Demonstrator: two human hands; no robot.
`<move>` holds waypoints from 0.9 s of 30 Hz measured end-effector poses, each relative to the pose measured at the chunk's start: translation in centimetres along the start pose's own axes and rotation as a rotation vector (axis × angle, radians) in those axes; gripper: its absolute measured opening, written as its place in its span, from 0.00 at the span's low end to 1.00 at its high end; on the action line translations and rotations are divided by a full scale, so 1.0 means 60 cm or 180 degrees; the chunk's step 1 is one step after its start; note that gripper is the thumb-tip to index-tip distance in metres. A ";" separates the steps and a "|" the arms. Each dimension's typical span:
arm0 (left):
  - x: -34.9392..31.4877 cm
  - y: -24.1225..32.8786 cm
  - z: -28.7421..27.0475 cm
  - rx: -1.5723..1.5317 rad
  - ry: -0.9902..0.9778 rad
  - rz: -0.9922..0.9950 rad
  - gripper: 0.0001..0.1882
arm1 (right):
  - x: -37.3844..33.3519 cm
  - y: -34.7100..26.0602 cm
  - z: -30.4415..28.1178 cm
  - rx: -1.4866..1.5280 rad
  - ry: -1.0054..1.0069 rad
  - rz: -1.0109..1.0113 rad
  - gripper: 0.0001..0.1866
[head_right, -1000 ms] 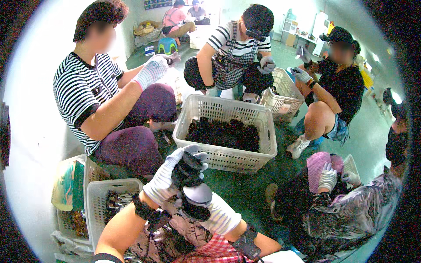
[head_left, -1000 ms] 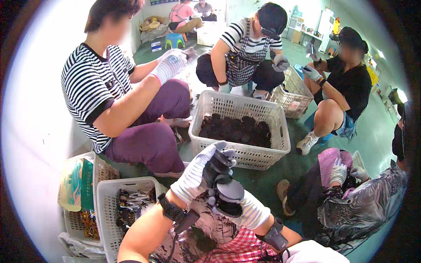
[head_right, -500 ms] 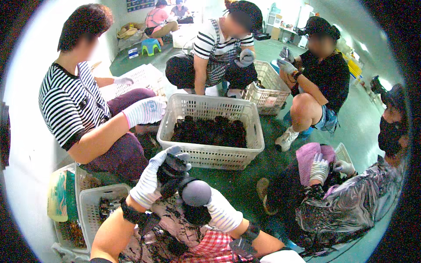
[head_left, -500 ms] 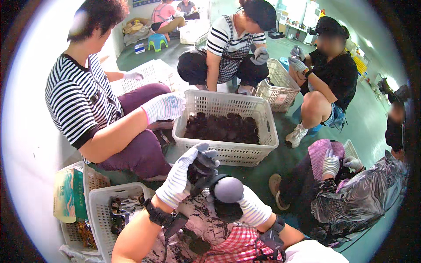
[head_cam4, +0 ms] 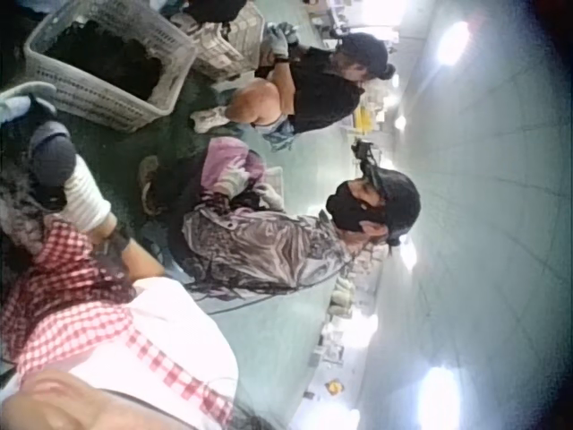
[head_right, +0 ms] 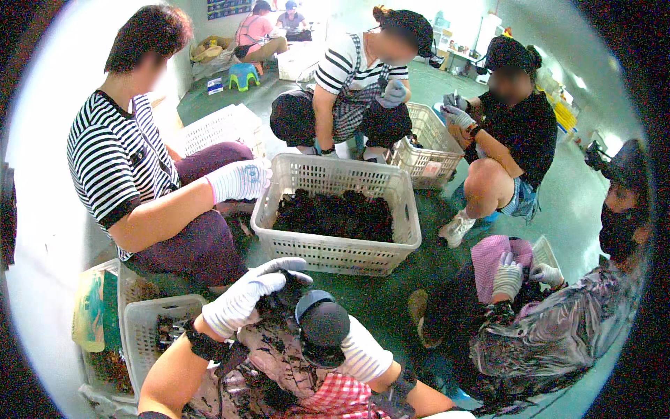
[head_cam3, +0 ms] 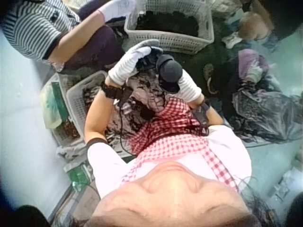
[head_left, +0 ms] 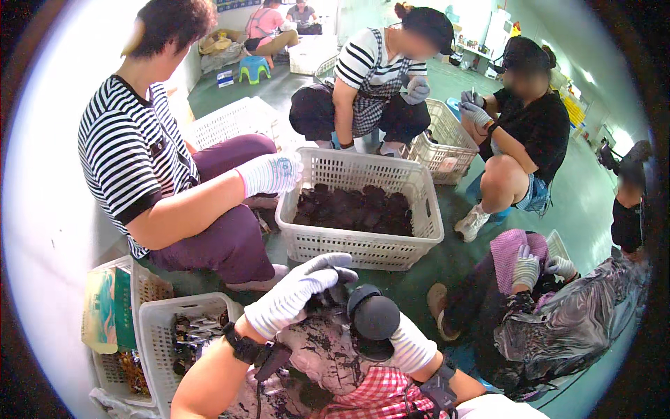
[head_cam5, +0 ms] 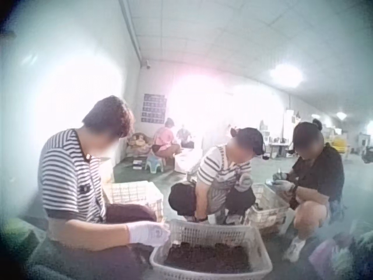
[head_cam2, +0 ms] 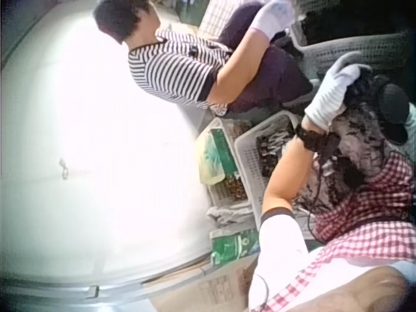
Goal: Sorting small black plastic components from a main bin into smaller baskets while other workers perform similar tasks.
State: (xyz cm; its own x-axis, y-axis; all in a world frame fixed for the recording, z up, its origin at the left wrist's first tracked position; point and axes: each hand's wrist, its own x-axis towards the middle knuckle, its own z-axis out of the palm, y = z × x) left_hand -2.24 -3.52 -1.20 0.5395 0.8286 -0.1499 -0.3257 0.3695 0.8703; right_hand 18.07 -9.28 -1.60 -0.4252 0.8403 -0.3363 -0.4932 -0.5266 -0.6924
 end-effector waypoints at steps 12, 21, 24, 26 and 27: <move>0.005 -0.007 0.001 0.0552 -0.0189 0.0229 0.33 | -0.026 0.010 -0.034 -0.0161 -0.0414 0.0310 0.17; 0.019 -0.020 -0.006 -0.1546 0.0173 0.0266 0.26 | -0.074 -0.072 -0.003 -0.0514 -0.0007 0.0036 0.21; 0.014 -0.021 -0.008 -0.1273 -0.0051 0.0312 0.32 | -0.041 -0.083 -0.023 -0.0976 -0.0288 -0.0512 0.22; 0.017 -0.018 -0.004 -0.1123 -0.0167 0.0280 0.34 | -0.006 -0.057 -0.055 -0.0939 -0.0298 -0.0375 0.20; 0.019 -0.020 -0.002 -0.1047 -0.0250 0.0379 0.36 | 0.006 -0.048 -0.059 -0.0947 -0.0306 -0.0368 0.20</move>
State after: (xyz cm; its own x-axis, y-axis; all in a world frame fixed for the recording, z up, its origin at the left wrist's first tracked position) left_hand -1.32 -2.98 -2.45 0.5365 0.8438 -0.0088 -0.6154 0.3984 0.6801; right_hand 22.05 -7.02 -1.97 -0.4561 0.8688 -0.1927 -0.3051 -0.3561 -0.8832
